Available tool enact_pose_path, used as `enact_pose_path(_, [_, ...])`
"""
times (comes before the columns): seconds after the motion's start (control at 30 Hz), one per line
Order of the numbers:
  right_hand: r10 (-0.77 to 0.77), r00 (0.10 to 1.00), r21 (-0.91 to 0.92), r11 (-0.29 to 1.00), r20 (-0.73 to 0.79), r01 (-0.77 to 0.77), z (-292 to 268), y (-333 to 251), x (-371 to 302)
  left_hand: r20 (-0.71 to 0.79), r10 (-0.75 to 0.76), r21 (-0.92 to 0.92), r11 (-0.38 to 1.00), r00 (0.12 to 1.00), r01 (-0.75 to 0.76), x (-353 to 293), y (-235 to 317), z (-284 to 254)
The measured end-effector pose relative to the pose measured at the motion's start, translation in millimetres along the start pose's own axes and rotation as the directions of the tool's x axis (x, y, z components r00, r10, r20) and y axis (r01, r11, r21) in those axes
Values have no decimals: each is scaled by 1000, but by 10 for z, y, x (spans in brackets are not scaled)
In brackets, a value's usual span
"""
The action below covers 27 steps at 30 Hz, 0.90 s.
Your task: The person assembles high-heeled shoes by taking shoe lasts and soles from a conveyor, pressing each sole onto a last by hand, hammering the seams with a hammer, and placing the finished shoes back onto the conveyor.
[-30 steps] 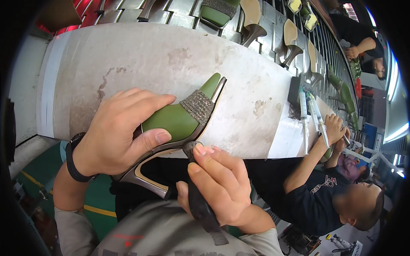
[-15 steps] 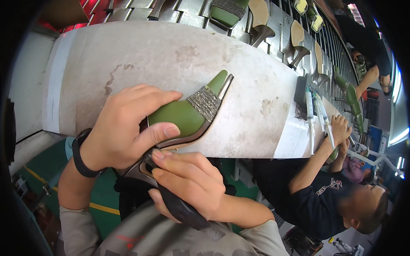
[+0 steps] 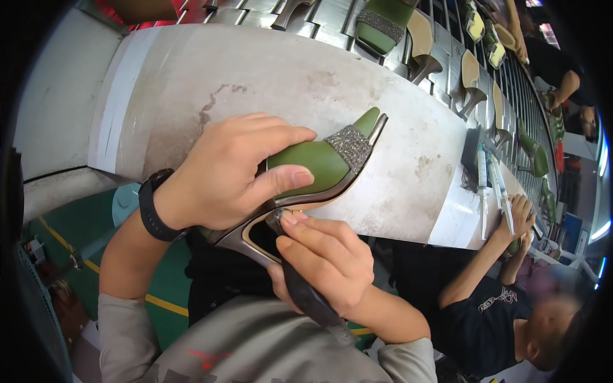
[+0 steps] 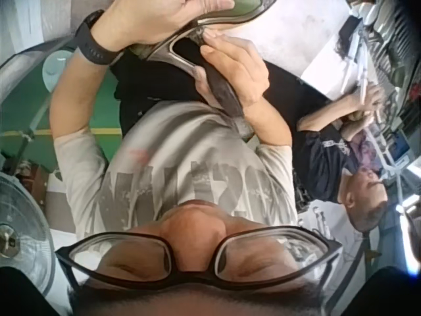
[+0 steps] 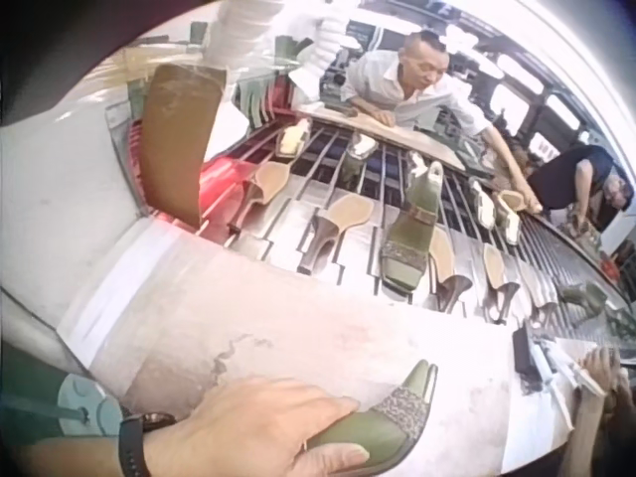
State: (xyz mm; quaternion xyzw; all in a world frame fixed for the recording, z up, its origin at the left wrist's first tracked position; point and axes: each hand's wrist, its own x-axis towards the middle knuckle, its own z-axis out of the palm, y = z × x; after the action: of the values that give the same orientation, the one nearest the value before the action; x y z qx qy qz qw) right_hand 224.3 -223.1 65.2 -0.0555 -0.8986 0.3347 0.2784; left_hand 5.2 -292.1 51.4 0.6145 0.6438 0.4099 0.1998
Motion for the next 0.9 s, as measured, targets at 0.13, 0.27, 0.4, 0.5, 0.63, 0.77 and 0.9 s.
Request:
enact_pose_path(0.13, [-3, 1000, 112, 994, 25, 0, 29, 30, 94, -22, -15, 21, 1000, 1000, 15, -41, -27, -6])
enact_pose_path(0.27, [-70, 998, 82, 994, 7, 69, 26, -53, 205, -23, 5, 25, 1000, 1000, -4, 2, 3, 17])
enact_pose_path(0.4, [-82, 997, 65, 995, 9, 81, -37, -23, 232, 49, -95, -9, 995, 994, 96, 25, 74, -37])
enact_pose_path(0.5, [7, 999, 207, 978, -37, 1, -155, 62, 181, 134, -175, -82, 979, 975, 187, 84, 64, -35])
enact_pose_path(0.63, [521, 848, 601, 710, -96, -368, -413, 151, -199, 248, -188, 93, 981, 950, 169, 225, 314, -35])
enact_pose_path(0.77, [571, 758, 692, 685, -317, -227, -613, 352, -49, 224, -326, 424, 881, 918, 209, 499, 536, 274])
enact_pose_path(0.9, [531, 833, 683, 667, -157, -297, -563, 648, 190, 167, -289, 385, 899, 943, 208, 487, 425, 300])
